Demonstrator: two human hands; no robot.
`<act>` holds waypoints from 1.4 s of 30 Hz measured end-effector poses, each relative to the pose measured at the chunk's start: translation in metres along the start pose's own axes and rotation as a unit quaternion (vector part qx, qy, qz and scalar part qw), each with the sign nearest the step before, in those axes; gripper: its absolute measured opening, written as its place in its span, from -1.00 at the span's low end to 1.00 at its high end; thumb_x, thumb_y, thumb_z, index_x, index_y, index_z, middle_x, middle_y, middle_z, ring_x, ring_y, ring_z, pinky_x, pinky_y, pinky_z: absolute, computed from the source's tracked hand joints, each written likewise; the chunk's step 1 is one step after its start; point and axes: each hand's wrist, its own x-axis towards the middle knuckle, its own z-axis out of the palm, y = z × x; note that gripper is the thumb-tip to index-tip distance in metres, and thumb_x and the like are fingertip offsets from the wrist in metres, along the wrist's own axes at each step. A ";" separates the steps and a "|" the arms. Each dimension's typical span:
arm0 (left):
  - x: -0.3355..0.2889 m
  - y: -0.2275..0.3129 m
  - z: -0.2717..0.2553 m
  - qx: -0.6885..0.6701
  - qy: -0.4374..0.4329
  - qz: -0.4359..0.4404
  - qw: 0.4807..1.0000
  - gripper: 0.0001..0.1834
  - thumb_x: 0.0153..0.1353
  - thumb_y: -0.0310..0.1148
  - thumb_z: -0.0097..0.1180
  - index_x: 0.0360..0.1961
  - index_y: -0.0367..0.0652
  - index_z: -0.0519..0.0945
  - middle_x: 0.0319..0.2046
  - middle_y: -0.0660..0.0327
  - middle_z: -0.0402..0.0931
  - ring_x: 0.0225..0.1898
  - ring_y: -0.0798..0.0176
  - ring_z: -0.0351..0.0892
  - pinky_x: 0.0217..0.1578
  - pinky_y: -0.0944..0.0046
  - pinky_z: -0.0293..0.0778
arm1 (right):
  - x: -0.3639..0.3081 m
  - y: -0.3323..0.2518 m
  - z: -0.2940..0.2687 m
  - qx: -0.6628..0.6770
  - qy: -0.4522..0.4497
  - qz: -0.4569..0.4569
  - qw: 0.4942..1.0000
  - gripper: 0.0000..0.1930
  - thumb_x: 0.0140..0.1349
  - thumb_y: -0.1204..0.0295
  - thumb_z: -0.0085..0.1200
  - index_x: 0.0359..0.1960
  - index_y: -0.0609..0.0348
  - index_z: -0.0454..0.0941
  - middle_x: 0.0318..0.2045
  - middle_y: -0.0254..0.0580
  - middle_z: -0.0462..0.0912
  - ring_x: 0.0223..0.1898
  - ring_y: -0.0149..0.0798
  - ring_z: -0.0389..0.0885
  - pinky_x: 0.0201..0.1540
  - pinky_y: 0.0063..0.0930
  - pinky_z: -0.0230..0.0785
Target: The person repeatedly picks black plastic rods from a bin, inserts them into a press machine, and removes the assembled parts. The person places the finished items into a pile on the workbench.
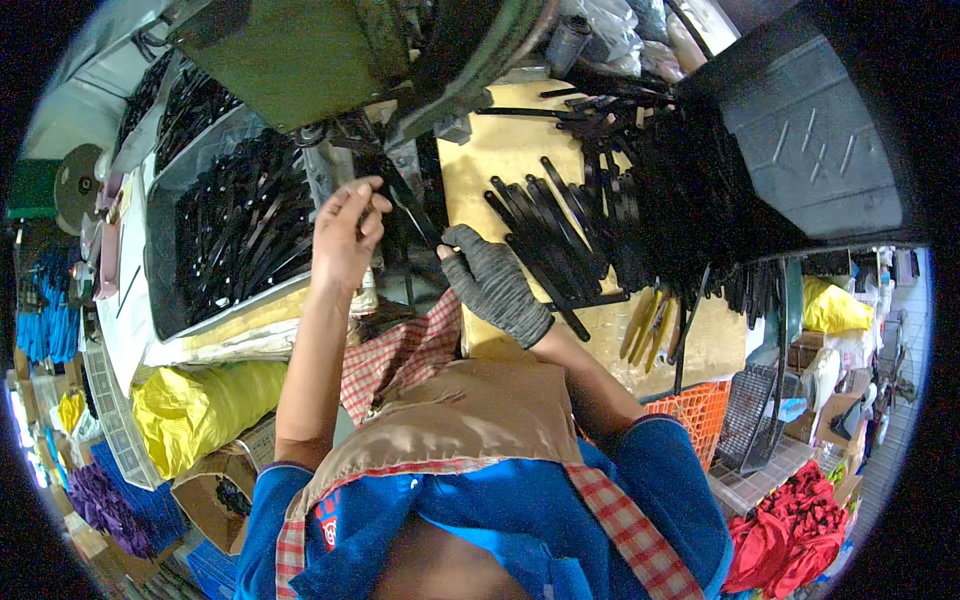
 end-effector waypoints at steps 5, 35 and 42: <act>0.028 0.011 0.016 0.051 -0.010 0.027 0.998 -0.82 0.33 -0.39 -0.01 -0.20 -0.31 0.52 -0.46 0.16 0.55 -0.64 0.56 0.16 -0.67 0.54 0.05 | 0.010 -0.005 0.011 0.015 0.036 -0.024 0.999 -0.75 0.28 0.32 -0.01 -0.12 0.22 0.46 -0.49 0.08 0.60 -0.46 0.10 0.60 -0.40 -0.14 0.43; 0.021 -0.013 -0.022 -0.037 0.086 0.008 0.996 -0.74 0.32 -0.33 0.05 -0.13 -0.36 0.50 -0.49 0.22 0.45 -0.63 0.51 0.17 -0.68 0.52 0.03 | 0.015 0.125 -0.067 -0.278 0.050 0.042 0.958 -0.64 0.11 0.29 0.22 -0.10 0.14 0.46 -0.30 0.04 0.58 -0.22 0.05 0.58 -0.15 -0.17 0.45; -0.014 -0.056 -0.022 -0.097 0.128 -0.046 0.986 -0.78 0.35 -0.31 0.00 -0.16 -0.28 0.51 -0.51 0.25 0.46 -0.63 0.48 0.18 -0.67 0.48 0.04 | 0.021 0.132 -0.050 -0.218 0.078 0.029 0.972 -0.76 0.13 0.31 0.18 -0.29 0.24 0.58 -0.32 0.06 0.62 -0.21 0.06 0.58 -0.10 -0.19 0.45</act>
